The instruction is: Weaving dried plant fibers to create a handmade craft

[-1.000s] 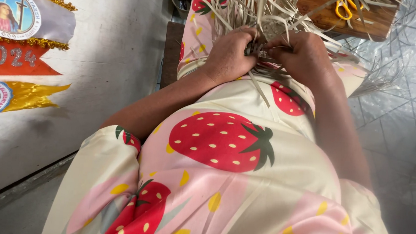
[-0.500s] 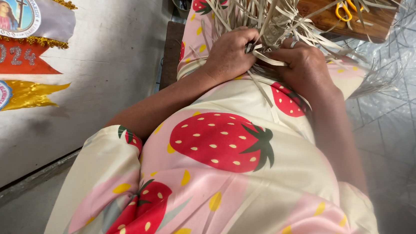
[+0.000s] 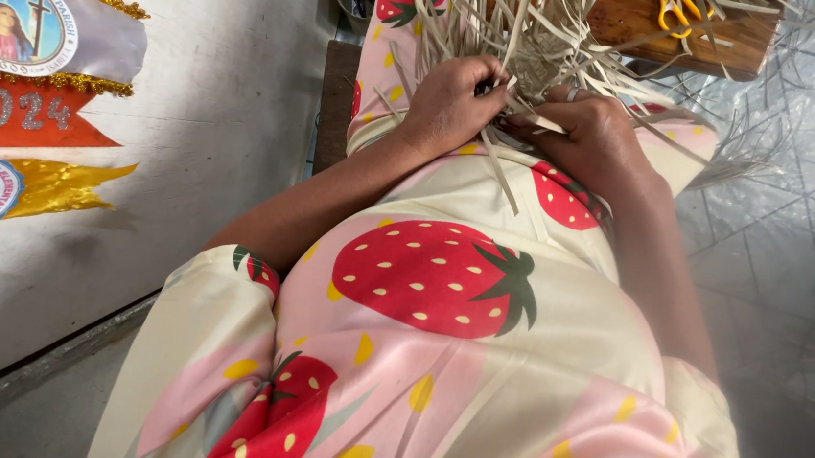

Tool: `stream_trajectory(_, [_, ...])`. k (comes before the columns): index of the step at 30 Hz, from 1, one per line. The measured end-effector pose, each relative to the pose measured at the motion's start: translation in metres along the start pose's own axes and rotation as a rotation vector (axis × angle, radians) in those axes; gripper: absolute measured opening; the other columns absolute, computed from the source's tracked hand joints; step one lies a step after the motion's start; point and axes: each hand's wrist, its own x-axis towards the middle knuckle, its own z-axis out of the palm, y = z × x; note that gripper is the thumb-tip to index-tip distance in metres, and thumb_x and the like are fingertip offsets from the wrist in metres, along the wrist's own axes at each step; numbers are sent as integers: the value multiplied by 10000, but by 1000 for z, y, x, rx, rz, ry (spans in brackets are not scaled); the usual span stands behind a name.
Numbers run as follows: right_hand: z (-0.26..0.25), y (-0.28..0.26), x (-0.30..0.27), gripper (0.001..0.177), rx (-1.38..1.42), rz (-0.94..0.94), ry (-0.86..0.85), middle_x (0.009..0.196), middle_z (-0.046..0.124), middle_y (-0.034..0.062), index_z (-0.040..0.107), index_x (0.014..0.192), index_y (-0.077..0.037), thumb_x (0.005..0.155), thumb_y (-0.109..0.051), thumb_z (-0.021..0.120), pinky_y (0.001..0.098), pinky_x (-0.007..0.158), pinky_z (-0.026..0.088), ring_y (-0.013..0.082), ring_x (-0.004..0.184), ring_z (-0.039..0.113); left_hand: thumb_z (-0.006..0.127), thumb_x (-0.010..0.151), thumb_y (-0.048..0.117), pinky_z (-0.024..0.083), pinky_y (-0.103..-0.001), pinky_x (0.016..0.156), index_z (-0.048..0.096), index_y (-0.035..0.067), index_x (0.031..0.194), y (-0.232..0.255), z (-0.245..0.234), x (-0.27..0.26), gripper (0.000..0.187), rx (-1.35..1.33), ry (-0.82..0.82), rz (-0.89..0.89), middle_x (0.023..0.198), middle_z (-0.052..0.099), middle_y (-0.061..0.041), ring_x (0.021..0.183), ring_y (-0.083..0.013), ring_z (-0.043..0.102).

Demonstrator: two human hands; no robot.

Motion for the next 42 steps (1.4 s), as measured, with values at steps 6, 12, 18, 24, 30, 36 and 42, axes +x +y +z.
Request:
stream_trajectory(6, [-1,-6,-3,278,-99,71,-63,1032,709,81,788,1319,-223,1049,-209,723,400,682,460,262,819,678,802,854,133,549,-378,754,650,135,965,18,-23,-9,188,51,-129,88,935,699,-22,863,-213,703])
stream_trajectory(12, [-8,-46,19,200,517,723,32,987,649,30,744,1101,-93,1071,-245,617,269,543,545,180,752,747,858,859,83,437,-368,761,710,97,900,30,-32,8,155,766,220,687,877,669,-16,874,-219,575])
stream_trajectory(18, [33,24,-9,90,-106,-140,268,956,676,106,802,1088,-127,1007,-165,806,450,728,573,373,827,698,630,1027,95,422,-408,781,624,141,843,36,-35,0,190,563,379,873,775,455,-30,725,-221,503])
stream_trajectory(24, [42,42,-22,90,-62,-180,277,826,626,103,775,954,-103,1012,-168,799,437,688,538,369,746,659,614,1026,40,430,-387,780,551,170,736,56,-46,-1,324,444,322,966,756,426,-12,715,-222,472])
stream_trajectory(30, [24,7,-14,167,-122,-283,338,747,581,111,761,852,-61,1011,-30,803,383,630,486,365,682,630,527,1047,-7,432,-322,724,538,139,774,74,-55,0,310,445,383,1023,795,430,10,717,-184,470])
stream_trajectory(36, [27,16,-15,144,-122,-316,357,715,543,171,766,891,-29,1033,-49,782,424,582,461,417,625,586,546,1054,27,421,-333,727,498,138,722,87,-66,4,353,386,358,1005,782,436,0,703,-195,459])
stream_trajectory(42, [29,35,-16,220,-190,-313,314,766,605,34,755,863,-139,1067,-218,782,394,618,516,279,620,607,630,1032,161,403,-424,819,557,213,706,38,-30,-4,338,376,374,934,761,440,18,725,-186,507])
